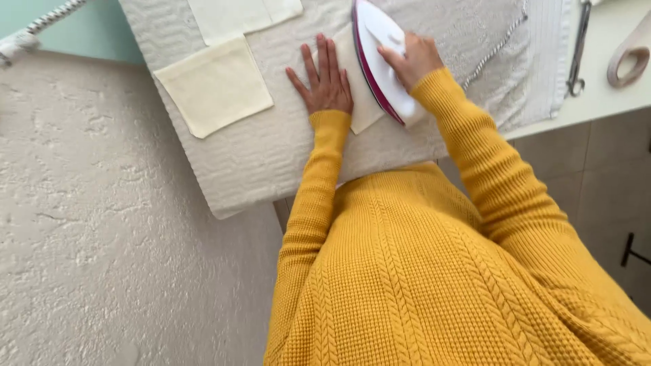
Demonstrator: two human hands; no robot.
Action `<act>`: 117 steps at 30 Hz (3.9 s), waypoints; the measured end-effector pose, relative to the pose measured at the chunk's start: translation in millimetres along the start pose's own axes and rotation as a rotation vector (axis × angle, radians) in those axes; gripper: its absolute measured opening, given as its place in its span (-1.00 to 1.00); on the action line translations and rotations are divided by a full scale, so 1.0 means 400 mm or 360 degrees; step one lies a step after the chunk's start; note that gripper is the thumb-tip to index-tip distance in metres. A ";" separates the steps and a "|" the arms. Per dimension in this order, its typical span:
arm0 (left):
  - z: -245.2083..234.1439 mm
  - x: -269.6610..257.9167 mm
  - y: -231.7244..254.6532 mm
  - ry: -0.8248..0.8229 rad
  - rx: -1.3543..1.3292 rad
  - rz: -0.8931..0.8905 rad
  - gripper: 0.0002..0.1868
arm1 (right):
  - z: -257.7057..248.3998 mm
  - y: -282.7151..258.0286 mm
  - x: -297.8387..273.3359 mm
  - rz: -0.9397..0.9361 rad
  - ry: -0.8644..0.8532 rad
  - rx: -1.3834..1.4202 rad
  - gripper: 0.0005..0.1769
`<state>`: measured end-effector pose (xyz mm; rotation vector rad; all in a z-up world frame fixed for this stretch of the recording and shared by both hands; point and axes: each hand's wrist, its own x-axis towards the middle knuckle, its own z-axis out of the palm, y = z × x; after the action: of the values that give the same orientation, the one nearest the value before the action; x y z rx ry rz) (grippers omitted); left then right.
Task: Ironing small rectangular pieces of white fabric on a padded surface.
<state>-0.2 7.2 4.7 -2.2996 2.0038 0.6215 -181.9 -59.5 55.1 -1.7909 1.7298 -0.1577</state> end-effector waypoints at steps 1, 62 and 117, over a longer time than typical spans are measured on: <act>-0.001 -0.010 0.003 -0.0017 -0.0003 0.0010 -0.36 | 0.012 0.020 -0.006 0.0019 -0.0005 -0.0002 -0.38; 0.143 -0.190 -0.072 0.0455 -0.0295 0.0100 -0.20 | 0.084 -0.007 -0.119 -0.0126 0.0066 -0.0039 -0.41; 0.144 -0.168 -0.173 0.0648 -0.0389 0.0362 -0.43 | -0.274 0.264 -0.088 0.0442 -0.0313 0.0731 -0.49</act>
<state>44.0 98.8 -43.6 -2.5245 2.5262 0.4564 -331.4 -58.4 99.6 -1.1854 1.6214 -0.2310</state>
